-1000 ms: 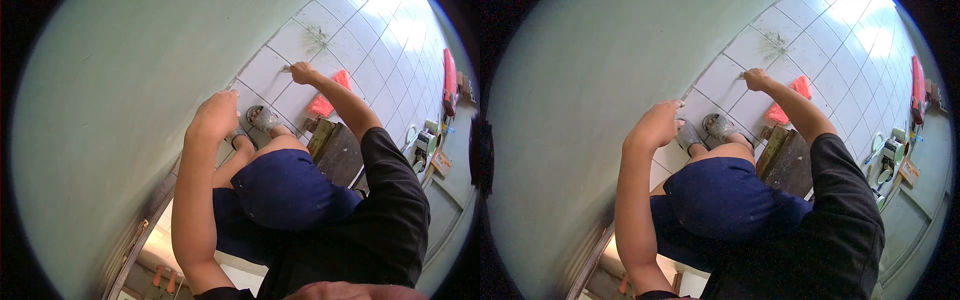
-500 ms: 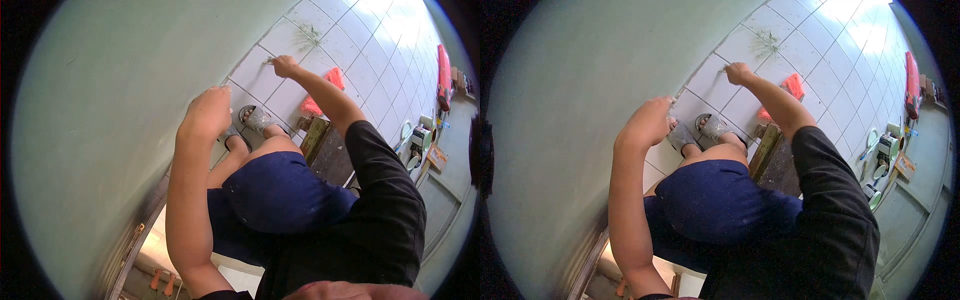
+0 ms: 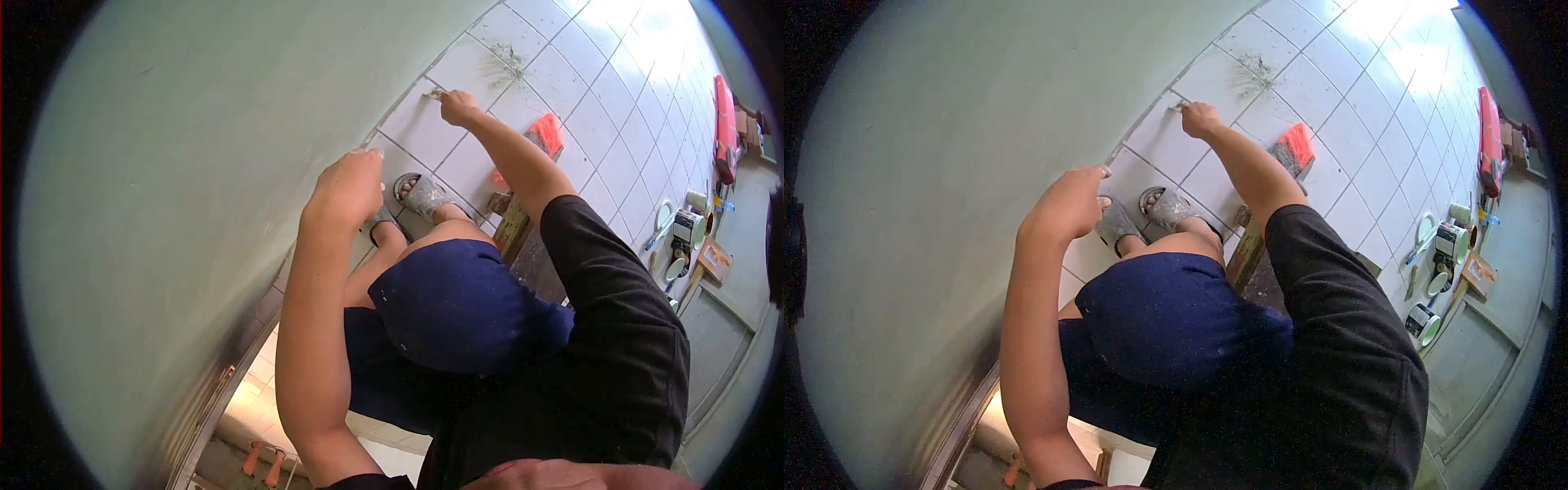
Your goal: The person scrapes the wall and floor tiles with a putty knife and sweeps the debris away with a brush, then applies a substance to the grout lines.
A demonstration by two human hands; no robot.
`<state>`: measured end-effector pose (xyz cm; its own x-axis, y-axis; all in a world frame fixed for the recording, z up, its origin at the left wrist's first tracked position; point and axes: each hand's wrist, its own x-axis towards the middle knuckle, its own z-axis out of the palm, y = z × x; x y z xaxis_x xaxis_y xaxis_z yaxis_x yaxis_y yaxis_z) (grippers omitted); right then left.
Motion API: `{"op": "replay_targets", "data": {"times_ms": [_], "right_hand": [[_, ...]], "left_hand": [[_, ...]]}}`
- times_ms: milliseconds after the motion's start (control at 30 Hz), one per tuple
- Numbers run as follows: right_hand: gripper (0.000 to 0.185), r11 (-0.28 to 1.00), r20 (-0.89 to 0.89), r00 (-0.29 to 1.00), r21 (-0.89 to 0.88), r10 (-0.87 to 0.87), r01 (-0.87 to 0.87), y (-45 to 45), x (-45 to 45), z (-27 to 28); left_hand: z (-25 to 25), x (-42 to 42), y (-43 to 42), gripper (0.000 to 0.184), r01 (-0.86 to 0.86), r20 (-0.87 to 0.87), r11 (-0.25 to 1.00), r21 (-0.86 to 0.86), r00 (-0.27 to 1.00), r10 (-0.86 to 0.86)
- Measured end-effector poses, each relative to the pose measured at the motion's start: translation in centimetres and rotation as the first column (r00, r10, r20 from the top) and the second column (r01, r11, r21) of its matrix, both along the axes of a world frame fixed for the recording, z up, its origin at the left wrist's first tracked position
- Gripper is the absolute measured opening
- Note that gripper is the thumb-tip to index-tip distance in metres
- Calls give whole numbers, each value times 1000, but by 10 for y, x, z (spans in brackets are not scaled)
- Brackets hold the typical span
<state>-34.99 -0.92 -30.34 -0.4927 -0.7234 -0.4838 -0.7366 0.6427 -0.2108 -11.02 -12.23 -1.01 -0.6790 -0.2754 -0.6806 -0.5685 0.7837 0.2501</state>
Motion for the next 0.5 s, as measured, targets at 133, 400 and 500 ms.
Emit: {"op": "replay_targets", "data": {"times_ms": [133,400,500], "right_hand": [[25,990,-6,993,84,114,-113,16,9,7],[24,999,-3,999,-15,47,-47,26,-4,10],[27,989,6,992,73,125,-125,36,1,12]], "left_hand": [[-1,5,-12,40,-21,63,1000,-7,998,21],[6,3,-5,39,-23,-19,1000,17,1000,24],[6,5,-3,33,11,-55,1000,-19,998,-12]]}}
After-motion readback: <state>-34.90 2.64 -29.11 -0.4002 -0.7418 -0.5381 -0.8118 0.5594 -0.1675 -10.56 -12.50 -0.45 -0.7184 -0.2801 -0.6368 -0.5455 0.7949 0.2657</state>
